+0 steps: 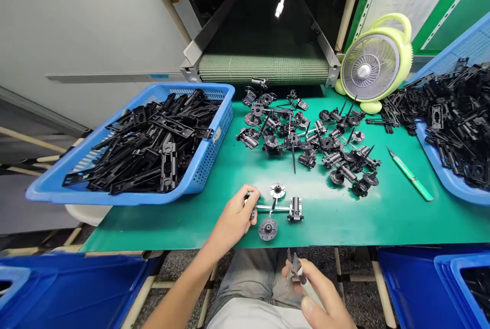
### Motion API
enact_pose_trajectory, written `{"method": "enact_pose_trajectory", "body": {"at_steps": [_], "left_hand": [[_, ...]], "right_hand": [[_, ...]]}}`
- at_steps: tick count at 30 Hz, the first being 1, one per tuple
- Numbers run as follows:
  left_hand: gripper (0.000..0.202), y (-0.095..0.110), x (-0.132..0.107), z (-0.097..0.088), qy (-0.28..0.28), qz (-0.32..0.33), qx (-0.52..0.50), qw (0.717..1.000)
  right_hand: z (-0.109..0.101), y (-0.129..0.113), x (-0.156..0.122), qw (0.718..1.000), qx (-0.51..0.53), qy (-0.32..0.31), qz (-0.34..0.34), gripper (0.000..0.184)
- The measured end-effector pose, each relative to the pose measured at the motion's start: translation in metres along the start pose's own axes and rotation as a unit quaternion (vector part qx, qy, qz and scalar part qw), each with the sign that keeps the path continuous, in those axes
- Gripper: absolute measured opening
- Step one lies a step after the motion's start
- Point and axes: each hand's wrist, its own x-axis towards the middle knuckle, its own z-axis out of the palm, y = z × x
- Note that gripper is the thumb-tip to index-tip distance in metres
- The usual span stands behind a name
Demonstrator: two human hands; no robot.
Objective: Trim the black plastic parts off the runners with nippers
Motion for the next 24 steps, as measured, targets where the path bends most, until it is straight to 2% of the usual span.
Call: {"method": "enact_pose_trajectory", "body": {"at_steps": [2,4,6,9,12,14,15,17,19,21,24], "left_hand": [[0.024,0.006,0.002,-0.001,0.016,0.027,0.138,0.99],[0.022,0.012,0.006,-0.004,0.028,0.041,0.259,0.965],[0.023,0.013,0.013,-0.012,0.054,0.046,0.323,0.944],[0.028,0.002,0.019,-0.033,0.135,0.045,0.281,0.949],[0.032,-0.018,0.005,-0.048,0.246,0.029,0.166,0.954],[0.029,-0.026,-0.016,-0.044,0.31,0.056,0.143,0.938],[0.027,-0.028,-0.028,-0.036,0.319,0.093,0.153,0.931],[0.025,-0.024,-0.048,-0.013,0.282,0.185,0.201,0.92],[0.027,-0.014,-0.056,0.012,0.22,0.235,0.275,0.906],[0.037,0.002,-0.05,0.03,0.18,0.206,0.371,0.888],[0.051,0.026,-0.033,0.037,0.116,0.118,0.48,0.862]], "right_hand": [[-0.005,-0.003,0.001,1.0,-0.009,-0.007,-0.012,0.055],[-0.009,-0.008,0.0,1.0,-0.016,-0.009,-0.015,0.053],[-0.013,-0.01,0.001,1.0,-0.016,-0.013,-0.021,0.054],[-0.024,-0.002,0.011,0.998,0.02,-0.021,-0.059,0.057],[-0.041,0.016,0.032,0.989,0.085,-0.022,-0.121,0.054],[-0.051,0.022,0.046,0.978,0.118,-0.018,-0.172,0.05],[-0.054,0.021,0.051,0.972,0.126,-0.01,-0.197,0.048],[-0.053,0.008,0.055,0.965,0.122,0.03,-0.23,0.044],[-0.046,-0.015,0.057,0.962,0.101,0.082,-0.24,0.042],[-0.038,-0.039,0.063,0.958,0.078,0.113,-0.251,0.037],[-0.032,-0.058,0.084,0.951,0.064,0.113,-0.281,0.032]]}}
